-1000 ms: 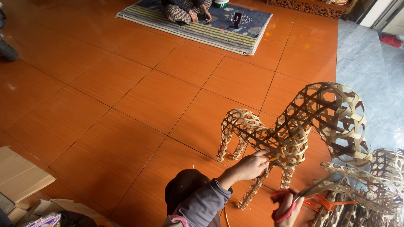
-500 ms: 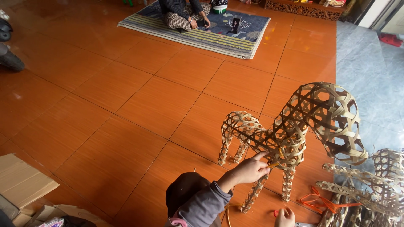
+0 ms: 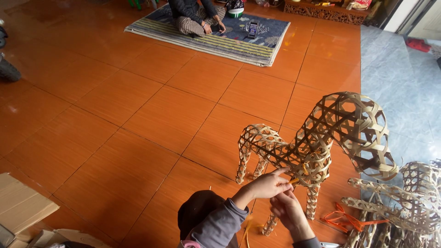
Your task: Weaving and securing a bamboo animal sculpture using plastic ties and scissors
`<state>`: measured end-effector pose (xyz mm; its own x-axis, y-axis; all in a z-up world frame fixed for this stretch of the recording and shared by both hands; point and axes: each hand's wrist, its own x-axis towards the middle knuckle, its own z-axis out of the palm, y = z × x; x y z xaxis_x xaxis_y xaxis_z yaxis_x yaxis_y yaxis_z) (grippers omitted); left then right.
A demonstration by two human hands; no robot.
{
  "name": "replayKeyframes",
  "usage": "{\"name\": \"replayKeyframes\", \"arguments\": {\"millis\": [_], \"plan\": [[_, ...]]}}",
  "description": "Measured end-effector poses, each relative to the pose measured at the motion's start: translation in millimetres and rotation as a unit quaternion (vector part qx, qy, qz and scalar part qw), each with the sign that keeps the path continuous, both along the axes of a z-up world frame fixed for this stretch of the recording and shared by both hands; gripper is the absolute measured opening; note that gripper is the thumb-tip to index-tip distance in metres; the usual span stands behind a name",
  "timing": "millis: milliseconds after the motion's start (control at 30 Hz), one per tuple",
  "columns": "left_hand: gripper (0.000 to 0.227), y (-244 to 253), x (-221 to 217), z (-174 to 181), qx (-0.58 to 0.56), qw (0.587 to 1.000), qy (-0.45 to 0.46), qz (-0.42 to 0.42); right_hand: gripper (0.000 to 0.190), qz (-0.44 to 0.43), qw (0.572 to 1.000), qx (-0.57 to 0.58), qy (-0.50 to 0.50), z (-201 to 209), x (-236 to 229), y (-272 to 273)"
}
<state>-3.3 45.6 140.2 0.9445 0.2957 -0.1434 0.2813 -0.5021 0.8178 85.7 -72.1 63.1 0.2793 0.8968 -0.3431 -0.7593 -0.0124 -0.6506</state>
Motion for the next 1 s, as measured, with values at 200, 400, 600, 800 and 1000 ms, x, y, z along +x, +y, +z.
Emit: {"name": "replayKeyframes", "arguments": {"millis": [200,400,600,800,1000], "plan": [[0.061,2.2,3.0,-11.3,0.032,0.997,-0.057,-0.03,0.051,0.22,0.753,-0.179,-0.593,47.2,82.4,-22.3],[0.028,-0.7,11.2,-28.6,0.035,0.991,-0.124,0.017,0.032,0.187,0.589,-0.335,-0.711,44.7,167.9,-56.9],[0.012,-1.0,22.7,-45.6,-0.03,0.984,-0.149,0.098,0.097,0.177,0.675,-0.345,-0.628,27.7,166.7,-41.7],[0.019,2.8,19.4,-30.1,-0.039,0.984,-0.15,0.093,0.03,0.157,0.76,-0.281,-0.565,18.7,136.5,-30.0],[0.007,22.7,26.9,-59.6,0.011,0.957,-0.247,0.15,0.034,0.074,0.687,-0.243,-0.681,-30.7,141.5,-31.5]]}}
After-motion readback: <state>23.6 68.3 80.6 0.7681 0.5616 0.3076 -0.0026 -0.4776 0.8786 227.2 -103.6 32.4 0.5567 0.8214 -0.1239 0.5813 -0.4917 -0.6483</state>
